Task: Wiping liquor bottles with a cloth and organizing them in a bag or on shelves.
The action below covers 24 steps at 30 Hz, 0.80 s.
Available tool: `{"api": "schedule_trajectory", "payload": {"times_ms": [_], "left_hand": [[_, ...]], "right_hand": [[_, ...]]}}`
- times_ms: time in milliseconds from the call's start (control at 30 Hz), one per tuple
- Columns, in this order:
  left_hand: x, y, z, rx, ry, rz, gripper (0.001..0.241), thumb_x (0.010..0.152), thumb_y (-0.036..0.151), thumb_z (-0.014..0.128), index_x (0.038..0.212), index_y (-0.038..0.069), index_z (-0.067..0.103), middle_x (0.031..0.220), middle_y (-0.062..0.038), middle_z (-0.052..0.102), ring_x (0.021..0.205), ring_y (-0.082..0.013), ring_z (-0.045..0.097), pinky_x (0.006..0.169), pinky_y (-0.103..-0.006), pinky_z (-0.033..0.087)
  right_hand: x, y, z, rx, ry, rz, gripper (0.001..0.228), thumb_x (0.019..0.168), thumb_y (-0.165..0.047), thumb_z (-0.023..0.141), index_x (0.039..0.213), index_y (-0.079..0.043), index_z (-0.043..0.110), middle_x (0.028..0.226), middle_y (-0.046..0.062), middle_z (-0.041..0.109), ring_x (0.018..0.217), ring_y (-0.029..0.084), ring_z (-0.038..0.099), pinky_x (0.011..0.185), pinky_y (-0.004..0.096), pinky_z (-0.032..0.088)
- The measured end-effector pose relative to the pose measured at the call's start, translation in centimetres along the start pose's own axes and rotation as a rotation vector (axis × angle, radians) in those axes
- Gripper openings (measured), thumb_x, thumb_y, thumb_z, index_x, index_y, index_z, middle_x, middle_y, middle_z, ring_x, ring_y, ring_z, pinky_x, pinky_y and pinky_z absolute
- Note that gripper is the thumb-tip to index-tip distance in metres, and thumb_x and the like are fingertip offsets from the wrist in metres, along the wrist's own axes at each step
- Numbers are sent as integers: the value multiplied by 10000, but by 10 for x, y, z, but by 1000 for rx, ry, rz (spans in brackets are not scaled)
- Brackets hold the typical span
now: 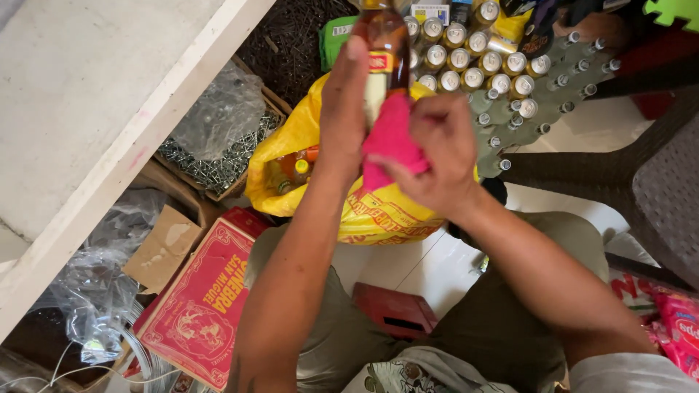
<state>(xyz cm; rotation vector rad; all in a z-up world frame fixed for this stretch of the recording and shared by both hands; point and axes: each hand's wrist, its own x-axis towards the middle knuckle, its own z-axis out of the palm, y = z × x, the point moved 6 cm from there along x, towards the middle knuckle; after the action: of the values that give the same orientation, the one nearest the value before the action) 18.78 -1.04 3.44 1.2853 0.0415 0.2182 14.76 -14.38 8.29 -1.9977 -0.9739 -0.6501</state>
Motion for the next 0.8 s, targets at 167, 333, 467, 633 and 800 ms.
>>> {"api": "schedule_trajectory", "payload": {"times_ms": [167,333,467,633,800], "left_hand": [[-11,7,17,-112,-77,-15,560,1084,465,479,1480,70,521,1427,-92,633,1329,-204,584,1180,-352,428],[-18,15,22,-215,-67,-120,581,1058,471,487,1447,44,555,1394,-79,636,1256,-174,584,1121,-334,446],[-18,16,18,-233,-60,-88,531,1079,444,486,1402,34,583,1332,-54,649,1184,-139,579,1064,-301,462],[-17,16,18,-238,-59,-106,598,1079,433,470,1494,6,517,1508,-88,572,1389,-193,535,1218,-332,410],[-18,13,18,-238,-21,-108,596,1078,480,460,1482,47,531,1470,-82,604,1349,-199,560,1198,-345,419]], "right_hand": [[17,13,-19,-49,105,77,434,903,-79,816,1197,86,543,1117,211,529,1004,375,497,913,487,438],[12,32,-18,71,213,266,325,968,41,599,1254,23,446,1196,172,456,1084,321,482,998,438,417],[3,39,-10,441,168,505,170,1139,-123,520,1273,-39,458,1128,56,531,977,146,473,965,290,425],[-1,42,-3,578,148,590,142,1158,-183,496,1252,-83,460,1073,3,523,923,82,451,893,238,406],[-3,47,2,581,113,651,230,1154,-264,508,1270,-68,478,1138,30,565,989,97,513,944,251,446]]}}
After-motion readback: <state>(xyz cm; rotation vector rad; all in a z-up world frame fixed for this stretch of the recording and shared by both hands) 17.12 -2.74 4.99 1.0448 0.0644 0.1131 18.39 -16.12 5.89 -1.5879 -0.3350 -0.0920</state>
